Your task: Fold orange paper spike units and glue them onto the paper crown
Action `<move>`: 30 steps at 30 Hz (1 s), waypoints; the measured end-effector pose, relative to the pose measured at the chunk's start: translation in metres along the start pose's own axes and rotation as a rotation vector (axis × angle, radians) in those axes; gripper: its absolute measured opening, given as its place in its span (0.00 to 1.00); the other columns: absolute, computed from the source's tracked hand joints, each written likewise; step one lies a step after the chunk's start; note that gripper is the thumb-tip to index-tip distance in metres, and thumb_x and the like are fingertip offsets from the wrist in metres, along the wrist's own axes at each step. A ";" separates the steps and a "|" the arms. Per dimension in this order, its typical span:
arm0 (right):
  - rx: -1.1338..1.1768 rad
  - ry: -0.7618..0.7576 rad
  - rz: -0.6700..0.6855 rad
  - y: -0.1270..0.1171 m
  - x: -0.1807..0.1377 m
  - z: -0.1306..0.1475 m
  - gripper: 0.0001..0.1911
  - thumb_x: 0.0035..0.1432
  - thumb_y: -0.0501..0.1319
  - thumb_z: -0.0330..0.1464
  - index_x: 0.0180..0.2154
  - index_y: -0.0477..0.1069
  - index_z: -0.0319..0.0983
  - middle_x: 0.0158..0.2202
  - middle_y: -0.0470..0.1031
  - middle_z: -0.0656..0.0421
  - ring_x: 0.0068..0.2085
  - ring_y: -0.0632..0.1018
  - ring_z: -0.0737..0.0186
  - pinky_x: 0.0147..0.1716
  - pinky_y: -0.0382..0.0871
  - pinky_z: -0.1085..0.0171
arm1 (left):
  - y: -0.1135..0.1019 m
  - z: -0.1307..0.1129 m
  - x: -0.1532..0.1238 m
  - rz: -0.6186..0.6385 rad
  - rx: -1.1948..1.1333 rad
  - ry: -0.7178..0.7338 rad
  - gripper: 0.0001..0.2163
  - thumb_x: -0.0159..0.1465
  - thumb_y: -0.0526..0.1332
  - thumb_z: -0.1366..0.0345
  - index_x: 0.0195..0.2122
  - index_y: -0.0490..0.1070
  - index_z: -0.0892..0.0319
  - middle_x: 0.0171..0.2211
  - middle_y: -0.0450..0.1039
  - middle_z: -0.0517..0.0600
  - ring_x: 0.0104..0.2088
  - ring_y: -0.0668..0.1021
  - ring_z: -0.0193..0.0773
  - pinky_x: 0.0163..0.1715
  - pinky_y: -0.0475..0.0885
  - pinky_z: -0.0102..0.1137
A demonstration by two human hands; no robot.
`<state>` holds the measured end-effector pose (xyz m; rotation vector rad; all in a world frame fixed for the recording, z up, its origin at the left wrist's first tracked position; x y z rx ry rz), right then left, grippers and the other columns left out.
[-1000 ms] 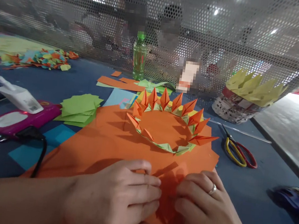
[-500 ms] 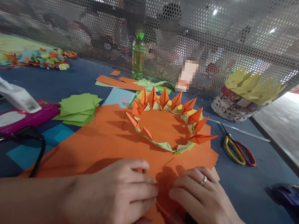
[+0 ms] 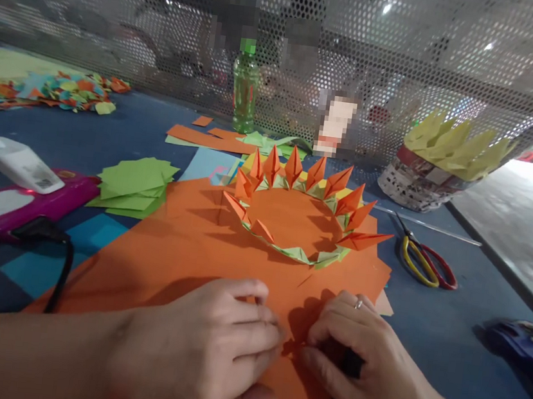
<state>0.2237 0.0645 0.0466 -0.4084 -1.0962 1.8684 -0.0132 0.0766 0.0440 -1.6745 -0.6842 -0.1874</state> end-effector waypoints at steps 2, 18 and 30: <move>-0.009 0.015 -0.025 0.003 -0.001 -0.001 0.07 0.59 0.64 0.27 0.29 0.69 0.42 0.27 0.73 0.64 0.31 0.72 0.65 0.33 0.63 0.62 | 0.000 -0.001 0.000 -0.005 -0.002 -0.017 0.09 0.70 0.58 0.64 0.43 0.78 0.58 0.37 0.82 0.55 0.36 0.82 0.45 0.50 0.72 0.42; -0.027 0.046 -0.089 0.012 0.002 0.000 0.10 0.58 0.67 0.28 0.28 0.67 0.42 0.25 0.70 0.67 0.28 0.69 0.67 0.32 0.58 0.62 | -0.004 -0.002 0.003 0.031 -0.023 -0.052 0.10 0.71 0.57 0.64 0.43 0.79 0.57 0.38 0.83 0.54 0.36 0.82 0.45 0.49 0.73 0.42; -0.029 0.009 -0.131 0.009 0.003 0.002 0.11 0.56 0.67 0.25 0.28 0.66 0.41 0.25 0.69 0.67 0.28 0.68 0.68 0.31 0.57 0.64 | -0.006 -0.002 0.007 0.026 0.042 -0.012 0.13 0.74 0.53 0.63 0.50 0.76 0.60 0.39 0.83 0.52 0.36 0.82 0.40 0.50 0.71 0.40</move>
Point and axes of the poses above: each hand's wrist, its own x-axis towards the middle knuckle, its own y-axis out of the palm, z = x × y, the point moved 1 cm from there along x, towards the middle knuckle
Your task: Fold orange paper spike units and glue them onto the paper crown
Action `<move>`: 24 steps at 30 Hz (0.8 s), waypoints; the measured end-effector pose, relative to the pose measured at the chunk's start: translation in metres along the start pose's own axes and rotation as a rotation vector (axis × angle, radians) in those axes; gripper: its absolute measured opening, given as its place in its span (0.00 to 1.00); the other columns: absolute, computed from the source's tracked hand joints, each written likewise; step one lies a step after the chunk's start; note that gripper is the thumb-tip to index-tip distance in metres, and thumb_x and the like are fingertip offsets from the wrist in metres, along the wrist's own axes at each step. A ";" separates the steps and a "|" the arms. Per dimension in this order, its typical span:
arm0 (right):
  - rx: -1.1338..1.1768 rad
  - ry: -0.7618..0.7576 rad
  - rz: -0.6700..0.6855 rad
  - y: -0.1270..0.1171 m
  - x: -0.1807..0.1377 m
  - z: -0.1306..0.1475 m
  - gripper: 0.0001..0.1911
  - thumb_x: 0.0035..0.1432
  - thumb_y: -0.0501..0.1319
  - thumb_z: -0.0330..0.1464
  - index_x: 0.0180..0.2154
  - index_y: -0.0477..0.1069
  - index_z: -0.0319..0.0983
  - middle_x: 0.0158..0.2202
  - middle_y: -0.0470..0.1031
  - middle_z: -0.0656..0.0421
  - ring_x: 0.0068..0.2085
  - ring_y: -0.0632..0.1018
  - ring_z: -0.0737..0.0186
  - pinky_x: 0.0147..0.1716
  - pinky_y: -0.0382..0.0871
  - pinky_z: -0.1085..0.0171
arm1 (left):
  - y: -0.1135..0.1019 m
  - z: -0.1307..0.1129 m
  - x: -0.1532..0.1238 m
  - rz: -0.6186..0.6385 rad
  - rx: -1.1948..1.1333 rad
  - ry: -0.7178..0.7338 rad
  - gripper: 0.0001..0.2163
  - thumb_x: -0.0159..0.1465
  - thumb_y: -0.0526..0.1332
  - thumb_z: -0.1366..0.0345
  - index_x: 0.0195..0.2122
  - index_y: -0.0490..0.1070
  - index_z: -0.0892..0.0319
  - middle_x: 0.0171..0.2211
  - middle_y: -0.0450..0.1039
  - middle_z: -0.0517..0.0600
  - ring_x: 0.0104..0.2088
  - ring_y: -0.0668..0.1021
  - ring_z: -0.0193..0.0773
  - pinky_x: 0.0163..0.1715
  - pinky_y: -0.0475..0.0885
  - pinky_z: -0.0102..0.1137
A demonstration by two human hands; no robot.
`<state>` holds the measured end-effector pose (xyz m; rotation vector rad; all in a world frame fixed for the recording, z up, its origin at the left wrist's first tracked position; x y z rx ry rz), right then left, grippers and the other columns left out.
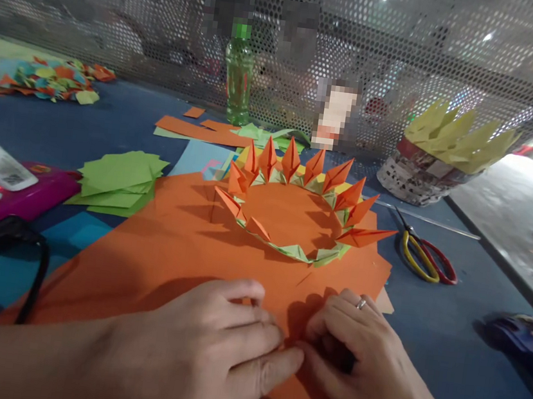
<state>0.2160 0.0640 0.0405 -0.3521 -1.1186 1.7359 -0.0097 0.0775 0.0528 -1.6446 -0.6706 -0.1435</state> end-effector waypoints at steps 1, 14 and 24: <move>0.001 0.001 0.000 0.000 0.000 0.000 0.11 0.56 0.67 0.25 0.28 0.66 0.41 0.25 0.69 0.67 0.28 0.68 0.67 0.31 0.57 0.64 | 0.000 0.000 0.001 0.007 0.011 -0.006 0.14 0.75 0.52 0.63 0.51 0.75 0.60 0.40 0.82 0.52 0.37 0.82 0.40 0.51 0.70 0.40; -0.030 0.086 0.088 -0.003 -0.002 -0.002 0.12 0.57 0.64 0.25 0.38 0.64 0.44 0.31 0.71 0.67 0.31 0.69 0.65 0.34 0.59 0.62 | 0.000 0.001 0.005 0.100 -0.006 -0.007 0.16 0.76 0.51 0.60 0.46 0.77 0.61 0.44 0.81 0.48 0.41 0.79 0.40 0.46 0.68 0.37; 0.008 0.173 0.204 -0.010 -0.002 -0.008 0.22 0.55 0.65 0.23 0.48 0.65 0.49 0.36 0.72 0.66 0.35 0.71 0.63 0.37 0.61 0.62 | 0.001 0.002 0.006 0.077 -0.028 0.008 0.16 0.75 0.53 0.59 0.44 0.78 0.62 0.45 0.81 0.47 0.40 0.79 0.39 0.46 0.67 0.37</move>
Point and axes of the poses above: each hand's wrist, its own x-axis towards the middle knuckle, its own y-axis out of the palm, z = x × y, the point moved 1 cm from there along x, towards the middle knuckle
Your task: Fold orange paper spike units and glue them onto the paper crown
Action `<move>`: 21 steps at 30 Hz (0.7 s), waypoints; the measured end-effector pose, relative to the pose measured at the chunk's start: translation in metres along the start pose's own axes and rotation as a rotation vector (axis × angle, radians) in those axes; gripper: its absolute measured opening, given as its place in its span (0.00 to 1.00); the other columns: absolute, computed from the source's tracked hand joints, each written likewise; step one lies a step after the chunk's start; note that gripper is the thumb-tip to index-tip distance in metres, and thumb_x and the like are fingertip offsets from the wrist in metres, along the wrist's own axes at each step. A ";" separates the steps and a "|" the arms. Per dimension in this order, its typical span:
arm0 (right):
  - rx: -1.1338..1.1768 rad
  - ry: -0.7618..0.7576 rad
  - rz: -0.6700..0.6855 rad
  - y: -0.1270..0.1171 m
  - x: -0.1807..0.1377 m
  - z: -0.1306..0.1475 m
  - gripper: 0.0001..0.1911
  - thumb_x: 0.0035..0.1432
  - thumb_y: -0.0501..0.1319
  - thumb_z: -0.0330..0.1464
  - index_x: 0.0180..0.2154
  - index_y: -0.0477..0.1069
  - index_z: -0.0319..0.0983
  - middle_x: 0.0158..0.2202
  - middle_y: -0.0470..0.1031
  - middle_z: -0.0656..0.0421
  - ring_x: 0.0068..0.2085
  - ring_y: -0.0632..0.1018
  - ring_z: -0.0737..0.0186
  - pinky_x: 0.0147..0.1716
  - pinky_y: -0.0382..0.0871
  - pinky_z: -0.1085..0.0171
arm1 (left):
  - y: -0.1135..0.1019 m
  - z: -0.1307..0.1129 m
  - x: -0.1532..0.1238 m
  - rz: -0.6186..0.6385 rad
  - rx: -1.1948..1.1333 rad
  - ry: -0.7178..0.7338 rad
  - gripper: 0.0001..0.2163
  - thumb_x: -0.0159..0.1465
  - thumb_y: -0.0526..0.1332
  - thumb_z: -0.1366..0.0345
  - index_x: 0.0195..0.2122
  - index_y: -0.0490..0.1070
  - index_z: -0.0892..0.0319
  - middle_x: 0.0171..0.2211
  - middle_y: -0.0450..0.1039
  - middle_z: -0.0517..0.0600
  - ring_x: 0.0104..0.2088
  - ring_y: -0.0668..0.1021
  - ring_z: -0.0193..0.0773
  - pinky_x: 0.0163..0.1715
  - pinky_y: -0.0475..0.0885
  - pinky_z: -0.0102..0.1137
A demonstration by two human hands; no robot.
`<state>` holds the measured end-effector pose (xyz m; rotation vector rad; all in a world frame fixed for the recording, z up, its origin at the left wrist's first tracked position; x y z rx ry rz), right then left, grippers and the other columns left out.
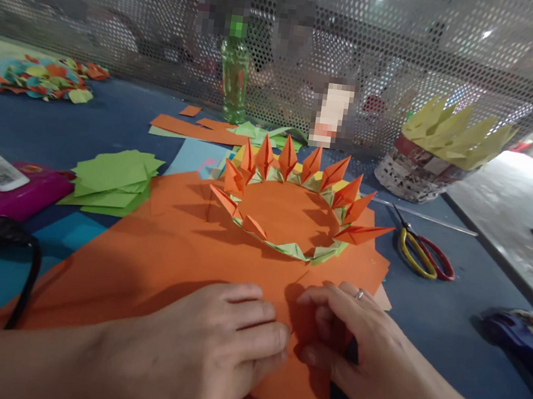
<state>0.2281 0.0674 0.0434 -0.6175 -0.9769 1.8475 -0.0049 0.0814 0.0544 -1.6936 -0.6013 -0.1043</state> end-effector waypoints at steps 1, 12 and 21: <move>0.005 0.010 0.007 -0.001 0.000 0.000 0.23 0.55 0.65 0.22 0.48 0.65 0.50 0.36 0.72 0.66 0.36 0.71 0.63 0.37 0.61 0.62 | 0.000 0.000 0.001 0.002 0.005 -0.006 0.16 0.75 0.53 0.59 0.44 0.78 0.62 0.45 0.81 0.47 0.40 0.79 0.40 0.46 0.67 0.37; -0.060 -0.036 -0.107 0.008 -0.001 0.008 0.22 0.55 0.65 0.25 0.49 0.65 0.47 0.35 0.73 0.65 0.37 0.72 0.61 0.38 0.63 0.59 | 0.004 -0.006 -0.002 0.044 0.046 -0.019 0.12 0.72 0.59 0.58 0.45 0.78 0.59 0.38 0.81 0.50 0.39 0.79 0.40 0.48 0.69 0.36; 0.013 0.040 -0.008 -0.003 -0.002 0.004 0.26 0.54 0.63 0.23 0.53 0.66 0.49 0.39 0.74 0.64 0.38 0.73 0.63 0.39 0.64 0.61 | 0.003 -0.009 -0.004 -0.067 0.047 -0.037 0.14 0.74 0.55 0.61 0.45 0.79 0.62 0.37 0.82 0.48 0.35 0.78 0.38 0.46 0.70 0.35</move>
Point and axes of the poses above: each hand's wrist, its own x-axis towards the middle knuckle, its own y-axis out of the palm, z = x × y, the point moved 1 cm from there along x, towards the middle knuckle
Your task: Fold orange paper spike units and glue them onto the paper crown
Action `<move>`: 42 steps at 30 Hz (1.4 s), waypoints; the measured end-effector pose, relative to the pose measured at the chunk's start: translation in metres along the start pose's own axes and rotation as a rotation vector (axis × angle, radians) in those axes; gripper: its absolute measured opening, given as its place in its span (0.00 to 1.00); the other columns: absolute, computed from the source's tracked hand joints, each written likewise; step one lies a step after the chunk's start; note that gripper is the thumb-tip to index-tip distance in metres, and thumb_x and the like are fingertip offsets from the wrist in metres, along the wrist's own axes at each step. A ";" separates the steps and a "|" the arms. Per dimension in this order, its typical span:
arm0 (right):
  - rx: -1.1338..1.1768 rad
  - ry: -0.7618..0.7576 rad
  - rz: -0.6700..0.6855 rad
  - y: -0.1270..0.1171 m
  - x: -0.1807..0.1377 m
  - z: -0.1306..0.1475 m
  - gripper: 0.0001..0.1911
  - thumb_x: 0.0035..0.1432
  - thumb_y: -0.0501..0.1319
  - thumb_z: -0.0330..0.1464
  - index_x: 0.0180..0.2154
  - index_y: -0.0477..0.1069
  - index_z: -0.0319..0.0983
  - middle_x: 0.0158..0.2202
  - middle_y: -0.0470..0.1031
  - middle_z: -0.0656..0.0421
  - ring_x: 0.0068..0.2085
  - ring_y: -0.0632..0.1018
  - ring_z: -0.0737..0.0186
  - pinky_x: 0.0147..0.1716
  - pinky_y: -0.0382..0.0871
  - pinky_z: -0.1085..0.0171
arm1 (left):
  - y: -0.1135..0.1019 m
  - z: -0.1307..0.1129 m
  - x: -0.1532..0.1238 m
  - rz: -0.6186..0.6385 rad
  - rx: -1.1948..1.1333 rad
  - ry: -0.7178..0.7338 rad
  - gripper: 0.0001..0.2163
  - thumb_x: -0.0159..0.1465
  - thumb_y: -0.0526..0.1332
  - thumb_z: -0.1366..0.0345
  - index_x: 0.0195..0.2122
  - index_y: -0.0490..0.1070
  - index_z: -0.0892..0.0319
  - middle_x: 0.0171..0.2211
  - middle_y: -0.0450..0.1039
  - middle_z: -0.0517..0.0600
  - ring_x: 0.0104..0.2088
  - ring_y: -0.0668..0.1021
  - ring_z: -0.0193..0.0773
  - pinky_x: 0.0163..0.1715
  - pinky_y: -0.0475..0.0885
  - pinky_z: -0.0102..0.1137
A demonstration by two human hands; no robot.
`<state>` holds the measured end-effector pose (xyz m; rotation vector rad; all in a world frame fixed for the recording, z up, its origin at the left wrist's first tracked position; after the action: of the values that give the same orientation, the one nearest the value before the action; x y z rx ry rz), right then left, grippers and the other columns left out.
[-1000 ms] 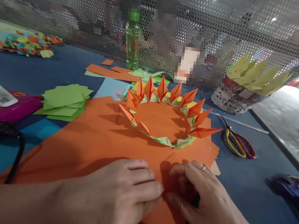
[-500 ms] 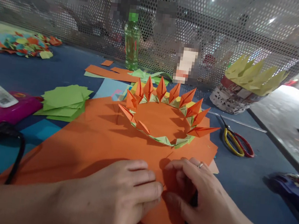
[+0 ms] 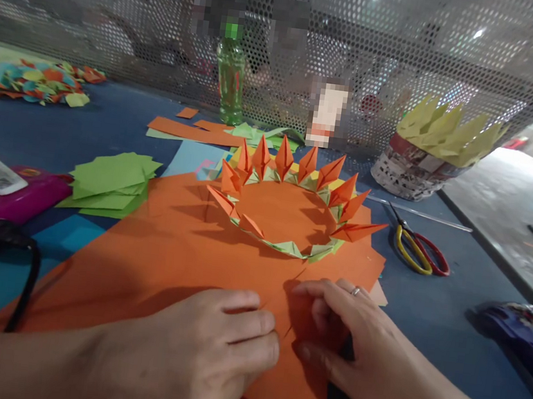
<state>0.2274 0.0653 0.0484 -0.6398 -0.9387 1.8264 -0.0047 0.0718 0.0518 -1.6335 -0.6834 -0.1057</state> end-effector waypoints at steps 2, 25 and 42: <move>0.025 0.018 0.021 -0.002 0.000 -0.001 0.26 0.53 0.62 0.22 0.51 0.67 0.48 0.37 0.73 0.64 0.37 0.73 0.62 0.38 0.65 0.61 | -0.001 -0.001 -0.001 -0.019 -0.020 -0.004 0.15 0.75 0.53 0.61 0.45 0.79 0.62 0.37 0.82 0.48 0.35 0.78 0.37 0.44 0.70 0.34; 0.080 0.002 0.114 -0.013 0.000 -0.004 0.33 0.52 0.59 0.17 0.57 0.67 0.49 0.38 0.76 0.64 0.39 0.76 0.63 0.42 0.69 0.62 | -0.002 0.002 -0.006 -0.021 -0.063 0.016 0.15 0.75 0.54 0.62 0.43 0.80 0.61 0.38 0.83 0.50 0.36 0.80 0.39 0.47 0.71 0.34; -0.019 -0.227 0.031 -0.025 0.015 -0.018 0.39 0.50 0.50 0.14 0.59 0.65 0.48 0.60 0.66 0.57 0.62 0.69 0.59 0.62 0.65 0.54 | 0.000 0.006 -0.004 0.033 -0.011 0.058 0.13 0.72 0.58 0.59 0.42 0.79 0.61 0.35 0.81 0.53 0.37 0.79 0.40 0.45 0.74 0.33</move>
<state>0.2474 0.0911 0.0581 -0.4664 -1.1016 1.9485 -0.0097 0.0756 0.0487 -1.6451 -0.6123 -0.1328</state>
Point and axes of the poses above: each hand's wrist, its own x-axis towards the middle knuckle, its own y-axis out of the palm, z = x × y, the point moved 1 cm from there along x, towards the middle knuckle
